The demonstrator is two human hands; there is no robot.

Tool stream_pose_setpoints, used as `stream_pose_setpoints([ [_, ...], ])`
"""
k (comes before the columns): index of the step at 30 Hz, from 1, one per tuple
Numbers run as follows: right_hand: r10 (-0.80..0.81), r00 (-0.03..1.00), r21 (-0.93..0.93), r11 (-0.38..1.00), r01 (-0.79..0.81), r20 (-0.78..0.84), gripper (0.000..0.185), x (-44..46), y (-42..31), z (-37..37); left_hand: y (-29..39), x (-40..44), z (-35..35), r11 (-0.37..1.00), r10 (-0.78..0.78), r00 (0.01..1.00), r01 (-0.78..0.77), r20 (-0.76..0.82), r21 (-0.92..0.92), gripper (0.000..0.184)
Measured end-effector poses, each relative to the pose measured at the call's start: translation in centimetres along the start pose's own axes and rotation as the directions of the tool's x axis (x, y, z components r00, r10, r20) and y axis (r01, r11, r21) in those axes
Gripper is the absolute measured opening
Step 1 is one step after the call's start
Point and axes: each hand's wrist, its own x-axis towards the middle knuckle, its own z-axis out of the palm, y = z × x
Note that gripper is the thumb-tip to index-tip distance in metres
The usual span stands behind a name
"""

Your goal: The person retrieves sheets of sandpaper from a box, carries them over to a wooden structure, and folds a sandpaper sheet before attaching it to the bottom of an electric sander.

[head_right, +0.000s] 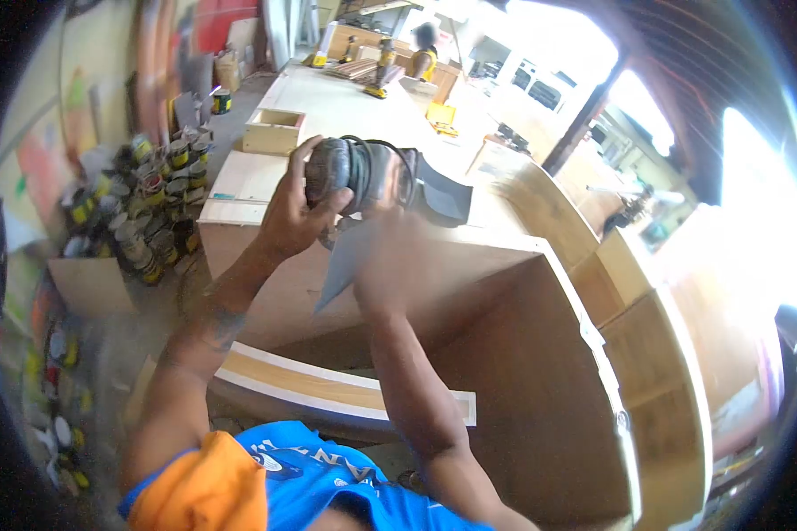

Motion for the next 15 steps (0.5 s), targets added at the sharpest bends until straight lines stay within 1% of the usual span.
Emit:
stream_pose_setpoints([
  [1, 0.067, 0.998, -0.100, 0.993, -0.067, -0.004, 0.024, 0.4, 0.8, 0.0, 0.1, -0.1, 0.5, 0.995, -0.063, 0.998, 0.062, -0.011, -0.080, 0.082],
  [2, 0.217, 0.975, 0.111, 0.971, -0.211, -0.044, 0.023, 0.5, -1.0, 0.1, -0.9, -0.2, 1.4, 0.999, -0.021, 0.997, 0.017, -0.075, -0.051, 0.080],
  [3, 0.361, 0.929, 0.330, 0.889, -0.317, -0.083, 0.023, 0.6, -2.9, 0.2, 0.7, -0.2, 2.0, 0.942, -0.119, 0.992, 0.098, -0.045, -0.320, 0.078],
  [4, 0.539, 0.842, 0.779, 0.536, -0.324, -0.021, 0.022, 0.7, -7.1, 1.1, 0.7, 0.0, 2.8, 0.969, -0.031, 0.993, 0.002, -0.114, -0.247, 0.076],
  [5, 0.519, 0.853, 0.768, 0.566, -0.298, -0.051, 0.022, 1.0, -5.2, 0.8, 2.0, -0.1, 3.4, 0.940, -0.090, 0.988, 0.043, -0.125, -0.338, 0.075],
  [6, 0.500, 0.863, 0.758, 0.592, -0.275, -0.076, 0.022, 1.4, -3.3, 0.4, 1.9, -0.2, 4.0, 0.967, 0.008, 0.984, -0.052, -0.177, -0.248, 0.074],
  [7, 0.486, 0.872, 0.762, 0.586, -0.274, -0.060, 0.022, 1.5, -2.8, -0.1, 2.3, -0.3, 4.1, 0.965, -0.002, 0.987, -0.040, -0.159, -0.261, 0.078],
  [8, 0.482, 0.876, 0.767, 0.573, -0.290, -0.029, 0.023, 1.0, -2.5, -0.7, 1.0, -0.4, 4.2, 0.985, 0.061, 0.985, -0.085, -0.159, -0.153, 0.079],
  [9, 0.492, 0.870, 0.798, 0.533, -0.282, -0.021, 0.024, 0.9, -3.0, -0.9, 1.0, -0.3, 4.4, 0.985, 0.082, 0.985, -0.103, -0.150, -0.137, 0.079],
  [10, 0.499, 0.866, 0.797, 0.533, -0.282, -0.027, 0.024, 1.0, -3.3, -1.2, 1.1, -0.5, 4.1, 0.988, 0.094, 0.985, -0.110, -0.145, -0.108, 0.079],
  [12, 0.584, 0.784, 0.823, 0.539, -0.182, -0.209, 0.025, 1.7, -3.7, -1.9, 2.4, -0.6, 4.3, 0.986, 0.047, 0.988, -0.069, -0.147, -0.154, 0.080],
  [13, 0.488, 0.838, 0.712, 0.677, -0.186, -0.245, 0.025, 2.4, -3.5, -4.3, 2.8, -0.5, 3.9, 0.977, -0.037, 0.991, 0.009, -0.130, -0.212, 0.077],
  [14, 0.383, 0.889, 0.592, 0.788, -0.172, -0.251, 0.025, 2.8, -3.3, -6.8, 2.9, -0.5, 4.1, 0.959, -0.023, 0.989, -0.020, -0.147, -0.284, 0.075],
  [15, 0.422, 0.888, 0.570, 0.782, -0.253, -0.184, 0.024, 2.6, -3.9, -7.2, 2.9, -0.5, 4.2, 0.961, -0.043, 0.993, 0.012, -0.106, -0.277, 0.075],
])
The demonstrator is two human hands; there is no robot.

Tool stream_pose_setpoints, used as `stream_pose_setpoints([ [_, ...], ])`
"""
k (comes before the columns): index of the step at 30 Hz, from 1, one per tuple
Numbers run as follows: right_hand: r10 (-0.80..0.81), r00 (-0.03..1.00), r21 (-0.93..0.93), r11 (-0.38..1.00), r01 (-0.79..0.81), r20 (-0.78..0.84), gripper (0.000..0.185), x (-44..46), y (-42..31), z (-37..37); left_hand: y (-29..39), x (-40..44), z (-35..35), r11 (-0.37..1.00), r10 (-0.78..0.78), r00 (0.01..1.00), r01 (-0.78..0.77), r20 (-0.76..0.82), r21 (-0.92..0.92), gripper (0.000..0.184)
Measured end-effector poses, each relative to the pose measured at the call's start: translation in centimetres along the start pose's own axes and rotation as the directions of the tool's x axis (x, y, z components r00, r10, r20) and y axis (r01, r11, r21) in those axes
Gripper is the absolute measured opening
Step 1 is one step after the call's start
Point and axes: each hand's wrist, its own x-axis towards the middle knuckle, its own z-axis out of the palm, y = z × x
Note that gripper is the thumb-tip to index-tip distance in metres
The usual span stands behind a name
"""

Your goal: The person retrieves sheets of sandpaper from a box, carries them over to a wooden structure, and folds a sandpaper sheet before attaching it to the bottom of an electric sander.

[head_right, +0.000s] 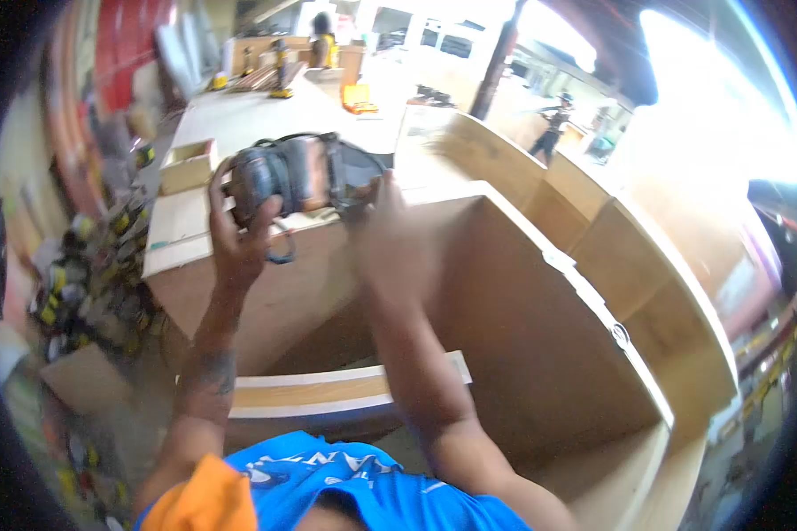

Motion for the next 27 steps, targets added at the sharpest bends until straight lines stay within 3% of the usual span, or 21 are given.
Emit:
stream_pose_setpoints([
  [3, 0.111, 0.991, -0.187, 0.978, -0.095, 0.075, 0.027, -0.6, -3.0, -0.1, -0.2, 0.7, -0.7, 0.997, -0.013, 0.992, 0.003, 0.128, 0.075, 0.078],
  [4, -0.058, 0.987, -0.449, 0.885, 0.122, 0.152, 0.029, 0.5, -4.5, -0.9, -0.6, 0.7, -1.4, 0.987, 0.046, 0.984, -0.071, 0.172, 0.144, 0.080],
  [5, -0.206, 0.941, -0.646, 0.686, 0.334, 0.268, 0.032, 1.9, -6.1, -1.7, -1.1, 0.8, -2.0, 0.967, 0.104, 0.971, -0.149, 0.214, 0.206, 0.081],
  [7, -0.426, 0.774, -0.738, 0.293, 0.608, 0.468, 0.032, 5.3, -9.4, -1.8, -1.1, 0.4, -2.9, 0.979, 0.089, 0.951, -0.138, 0.295, 0.151, 0.080],
  [8, -0.403, 0.781, -0.770, 0.238, 0.592, 0.477, 0.032, 8.1, -9.5, -2.1, -0.6, 0.3, -2.8, 0.978, 0.092, 0.948, -0.143, 0.304, 0.149, 0.080],
  [9, -0.372, 0.793, -0.800, 0.182, 0.572, 0.483, 0.033, 10.6, -8.4, -3.1, 0.3, -0.2, -2.8, 0.998, -0.022, 0.955, 0.038, 0.296, -0.047, 0.080],
  [10, -0.228, 0.844, -0.870, -0.216, 0.443, 0.486, 0.034, 12.0, -6.8, -4.5, 0.8, -0.4, -2.8, 0.948, -0.136, 0.944, 0.212, 0.300, -0.238, 0.080],
  [11, 0.255, 0.865, -0.662, -0.561, 0.496, 0.432, 0.032, 12.6, -5.2, -6.0, 0.7, -0.4, -2.8, 0.951, -0.137, 0.947, 0.208, 0.290, -0.230, 0.080],
  [12, 0.485, 0.762, -0.443, -0.622, 0.645, 0.428, 0.029, 10.9, -3.1, -7.8, 0.5, -0.3, -3.1, 0.931, -0.130, 0.961, 0.203, 0.243, -0.305, 0.080],
  [14, 0.674, 0.504, -0.561, -0.158, 0.813, 0.540, 0.020, 4.6, -5.4, -7.8, 0.3, 0.4, -5.1, 0.932, -0.138, 0.976, 0.186, 0.170, -0.311, 0.080],
  [15, 0.740, 0.353, -0.601, 0.086, 0.795, 0.573, 0.018, 1.4, -6.6, -7.8, 0.2, 0.8, -6.0, 0.941, -0.133, 0.983, 0.166, 0.129, -0.296, 0.080],
  [17, 0.826, 0.319, -0.687, 0.110, 0.718, 0.466, 0.028, -0.3, -13.8, -4.0, 0.2, 2.0, -7.3, 0.997, 0.040, 0.992, -0.031, 0.116, -0.077, 0.080],
  [18, 0.550, 0.374, -0.528, 0.150, 0.836, 0.747, 0.030, 1.0, -16.8, -5.2, 0.3, 2.2, -7.8, 1.000, 0.021, 0.988, -0.019, 0.154, -0.010, 0.080],
  [19, 0.309, 0.490, -0.546, 0.125, 0.828, 0.815, 0.027, 2.3, -19.5, -5.6, 0.4, 1.9, -8.1, 1.000, 0.012, 0.986, -0.011, 0.167, -0.004, 0.080],
  [21, -0.312, 0.723, -0.677, 0.260, 0.689, 0.616, 0.022, 6.6, -24.5, -5.4, 0.4, 1.9, -8.6, 0.997, -0.053, 0.962, 0.037, 0.267, 0.065, 0.081],
  [22, -0.498, 0.717, -0.667, 0.316, 0.674, 0.489, 0.020, 9.6, -26.4, -5.3, -0.2, 1.6, -9.1, 0.994, -0.024, 0.946, -0.010, 0.323, 0.105, 0.081],
  [23, -0.564, 0.701, -0.682, 0.300, 0.667, 0.437, 0.019, 13.3, -27.4, -5.8, -0.6, 1.2, -9.1, 0.995, -0.025, 0.944, -0.010, 0.330, 0.104, 0.081],
  [24, -0.455, 0.624, -0.722, -0.061, 0.690, 0.635, 0.016, 20.0, -26.6, -9.3, -0.8, 0.6, -9.1, 0.995, -0.081, 0.941, 0.093, 0.328, -0.020, 0.081],
  [25, -0.320, 0.512, -0.604, -0.406, 0.686, 0.797, 0.014, 26.5, -25.9, -12.8, -1.0, -0.2, -9.1, 0.970, -0.140, 0.934, 0.196, 0.330, -0.143, 0.080],
  [26, -0.070, 0.752, -0.678, -0.493, 0.545, 0.655, 0.017, 22.8, -21.6, -11.8, -0.9, -1.0, -8.7, 0.936, -0.147, 0.937, 0.235, 0.316, -0.263, 0.076],
  [27, 0.190, 0.887, -0.636, -0.635, 0.439, 0.421, 0.021, 18.5, -17.2, -10.4, -1.1, -1.7, -8.6, 0.936, -0.149, 0.939, 0.235, 0.311, -0.262, 0.076],
])
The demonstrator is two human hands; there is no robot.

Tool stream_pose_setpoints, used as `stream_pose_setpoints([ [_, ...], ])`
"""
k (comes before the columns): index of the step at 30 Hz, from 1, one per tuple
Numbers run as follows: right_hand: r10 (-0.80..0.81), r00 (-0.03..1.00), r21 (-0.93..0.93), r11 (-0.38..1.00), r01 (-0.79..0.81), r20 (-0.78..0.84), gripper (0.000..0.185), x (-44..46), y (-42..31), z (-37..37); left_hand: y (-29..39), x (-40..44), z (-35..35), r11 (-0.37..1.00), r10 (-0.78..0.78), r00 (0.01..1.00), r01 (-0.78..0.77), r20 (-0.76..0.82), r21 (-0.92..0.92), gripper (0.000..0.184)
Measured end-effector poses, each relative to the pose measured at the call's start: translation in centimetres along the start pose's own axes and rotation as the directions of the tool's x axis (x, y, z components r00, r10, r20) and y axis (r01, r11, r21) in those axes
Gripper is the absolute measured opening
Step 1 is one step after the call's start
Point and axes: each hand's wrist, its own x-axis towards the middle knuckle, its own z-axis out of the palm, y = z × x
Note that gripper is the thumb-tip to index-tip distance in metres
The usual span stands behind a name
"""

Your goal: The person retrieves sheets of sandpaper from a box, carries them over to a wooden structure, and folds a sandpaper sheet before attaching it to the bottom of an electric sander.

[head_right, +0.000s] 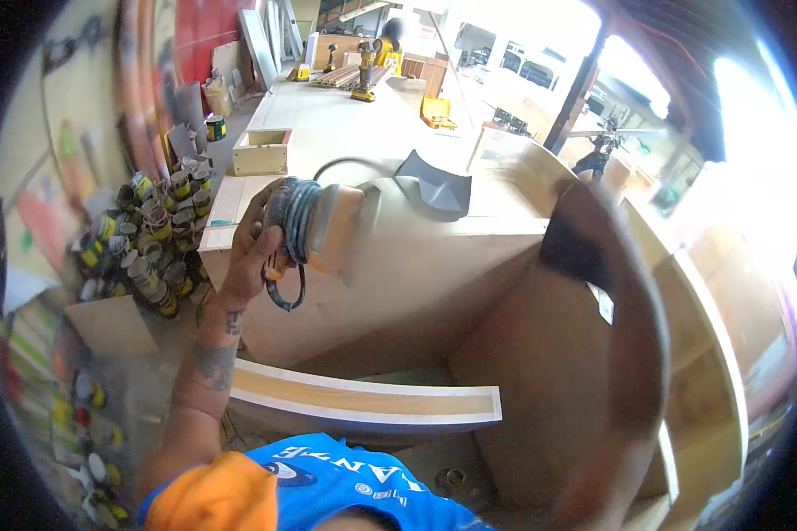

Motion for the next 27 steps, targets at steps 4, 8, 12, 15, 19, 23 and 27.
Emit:
stream_pose_setpoints([
  [4, -0.530, 0.780, 0.121, 0.844, 0.522, 0.332, 0.034, -10.9, -11.3, 3.0, 0.2, -0.9, 0.4, 0.981, -0.023, 0.978, -0.019, -0.208, -0.195, 0.066],
  [8, -0.489, 0.795, 0.196, 0.872, 0.448, 0.359, 0.035, -15.4, -14.1, 2.7, 1.2, -2.1, 1.7, 1.000, 0.016, 0.981, -0.011, -0.192, 0.027, 0.066],
  [12, -0.368, 0.870, 0.119, 0.930, 0.348, 0.327, 0.039, -17.6, -10.3, 4.6, 5.6, -3.0, 8.3, 0.931, 0.068, 0.992, -0.024, -0.109, 0.363, 0.069],
  [15, -0.296, 0.912, 0.198, 0.949, 0.246, 0.283, 0.035, -19.5, -7.2, 7.2, 6.5, -3.4, 10.6, 0.944, 0.018, 0.992, 0.024, -0.123, 0.329, 0.069],
  [19, -0.298, 0.953, 0.683, 0.707, 0.181, 0.056, 0.058, -21.0, -8.0, 7.9, 7.2, -4.7, 14.7, 0.992, -0.054, 0.978, 0.075, -0.200, 0.101, 0.066],
  [23, -0.443, 0.879, 0.980, -0.161, 0.117, -0.177, 0.089, -21.2, -13.2, 8.9, 8.9, -5.8, 19.2, 0.986, -0.148, 0.960, 0.127, -0.237, -0.104, 0.063],
  [27, -0.512, 0.848, 0.965, -0.264, -0.003, -0.138, 0.073, -20.9, -18.2, 11.2, 11.0, -7.3, 22.2, 0.950, -0.213, 0.933, 0.128, -0.289, -0.285, 0.055],
])
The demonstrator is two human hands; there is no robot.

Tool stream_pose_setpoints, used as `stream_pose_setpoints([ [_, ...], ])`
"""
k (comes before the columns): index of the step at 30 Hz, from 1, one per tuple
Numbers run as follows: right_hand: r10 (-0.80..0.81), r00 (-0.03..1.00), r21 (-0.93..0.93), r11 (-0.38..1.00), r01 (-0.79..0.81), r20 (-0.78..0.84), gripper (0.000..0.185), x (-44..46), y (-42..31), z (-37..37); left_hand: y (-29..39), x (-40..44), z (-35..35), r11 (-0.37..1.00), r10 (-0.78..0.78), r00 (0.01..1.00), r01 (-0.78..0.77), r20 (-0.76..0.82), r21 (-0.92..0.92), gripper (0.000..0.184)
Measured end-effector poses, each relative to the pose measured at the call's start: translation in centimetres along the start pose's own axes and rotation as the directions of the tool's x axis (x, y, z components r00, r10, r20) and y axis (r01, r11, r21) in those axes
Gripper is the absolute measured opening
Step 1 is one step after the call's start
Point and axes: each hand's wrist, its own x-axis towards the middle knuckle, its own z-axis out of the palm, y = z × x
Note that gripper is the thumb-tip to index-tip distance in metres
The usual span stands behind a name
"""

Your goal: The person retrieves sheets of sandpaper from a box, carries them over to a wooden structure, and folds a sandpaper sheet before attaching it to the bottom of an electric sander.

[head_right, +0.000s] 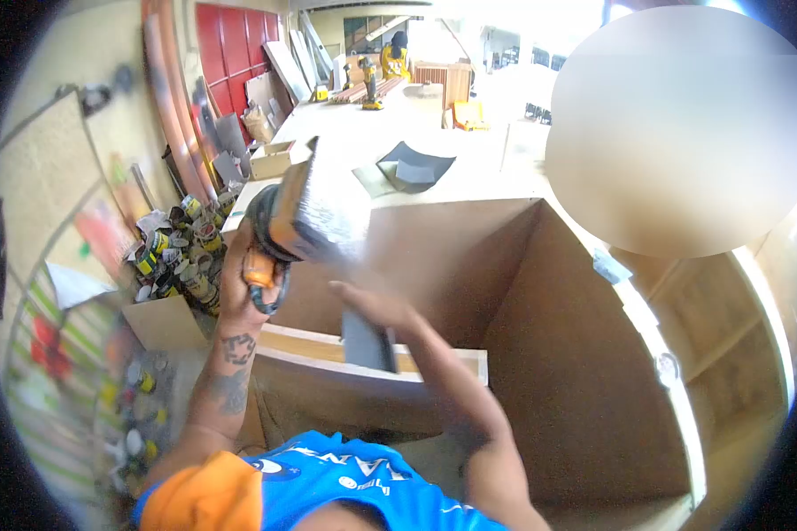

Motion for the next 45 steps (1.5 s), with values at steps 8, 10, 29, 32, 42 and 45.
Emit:
stream_pose_setpoints([
  [8, -0.196, 0.976, -0.286, 0.933, 0.217, 0.098, 0.034, -1.4, -8.0, 2.5, 5.9, 1.5, 2.9, 0.783, 0.443, 0.893, -0.427, 0.077, 0.452, 0.056],
  [10, -0.261, 0.958, -0.558, 0.781, 0.281, 0.117, 0.033, -2.6, -12.9, 0.5, 6.7, 2.8, 1.8, 0.615, 0.539, 0.826, -0.518, 0.162, 0.595, 0.056],
  [29, -0.661, 0.703, -0.940, 0.338, -0.033, -0.263, 0.036, 13.7, -27.0, -7.9, 4.9, 11.7, -15.9, 0.779, 0.434, 0.895, -0.432, 0.106, 0.455, 0.061],
  [32, -0.416, 0.855, -0.893, -0.181, -0.412, -0.310, 0.030, 19.9, -21.4, -12.9, 5.8, 11.8, -16.7, 0.922, 0.359, 0.922, -0.374, 0.146, 0.094, 0.057],
  [42, -0.057, 0.998, -1.000, 0.029, -0.007, -0.009, 0.029, 8.3, -22.2, -8.6, 12.0, 15.0, -25.3, 0.540, 0.605, 0.788, -0.510, 0.112, 0.670, 0.060],
  [45, -0.598, 0.753, -0.959, 0.120, -0.256, -0.276, 0.029, 5.9, -29.3, -24.3, 13.6, 14.1, -25.9, 0.381, 0.508, 0.814, -0.506, 0.283, 0.774, 0.066],
])
